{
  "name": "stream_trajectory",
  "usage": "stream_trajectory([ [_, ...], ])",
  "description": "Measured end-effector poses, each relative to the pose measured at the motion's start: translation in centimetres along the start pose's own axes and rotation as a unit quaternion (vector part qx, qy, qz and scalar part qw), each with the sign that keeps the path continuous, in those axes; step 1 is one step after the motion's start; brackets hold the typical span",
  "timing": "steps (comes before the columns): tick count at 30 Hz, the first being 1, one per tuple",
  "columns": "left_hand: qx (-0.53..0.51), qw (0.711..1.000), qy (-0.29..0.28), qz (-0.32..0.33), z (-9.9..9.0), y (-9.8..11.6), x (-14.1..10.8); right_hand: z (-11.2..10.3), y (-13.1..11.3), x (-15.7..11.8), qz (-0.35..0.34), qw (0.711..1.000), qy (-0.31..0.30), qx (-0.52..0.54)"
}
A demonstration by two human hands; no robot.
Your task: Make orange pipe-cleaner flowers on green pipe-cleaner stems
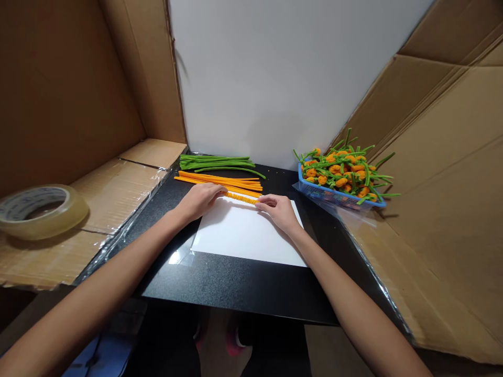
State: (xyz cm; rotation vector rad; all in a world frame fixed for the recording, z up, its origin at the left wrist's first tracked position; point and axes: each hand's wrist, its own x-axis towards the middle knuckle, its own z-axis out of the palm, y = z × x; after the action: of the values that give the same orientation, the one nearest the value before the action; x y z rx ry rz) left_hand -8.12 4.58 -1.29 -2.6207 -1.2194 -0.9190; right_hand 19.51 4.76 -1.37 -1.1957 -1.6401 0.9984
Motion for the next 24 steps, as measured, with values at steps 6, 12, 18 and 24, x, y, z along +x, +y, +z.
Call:
stream_trajectory([
  [6, 0.008, 1.0, -0.014, 0.01, 0.1, 0.1, -0.1, 0.0, -0.3, -0.2, -0.031, 0.995, 0.012, -0.094],
  [12, 0.036, 0.997, -0.06, 0.039, -0.2, 0.4, -0.2, 0.0, -0.3, -0.2, -0.041, 0.996, -0.015, -0.084],
  [18, 0.052, 0.996, -0.063, 0.047, -0.2, 1.1, -0.1, 0.3, 0.1, -0.2, -0.006, 0.999, -0.038, 0.035],
  [24, 0.09, 0.99, -0.092, 0.049, -0.2, 2.2, 0.1, 0.6, -0.1, -0.5, 0.016, 0.994, -0.058, 0.086],
])
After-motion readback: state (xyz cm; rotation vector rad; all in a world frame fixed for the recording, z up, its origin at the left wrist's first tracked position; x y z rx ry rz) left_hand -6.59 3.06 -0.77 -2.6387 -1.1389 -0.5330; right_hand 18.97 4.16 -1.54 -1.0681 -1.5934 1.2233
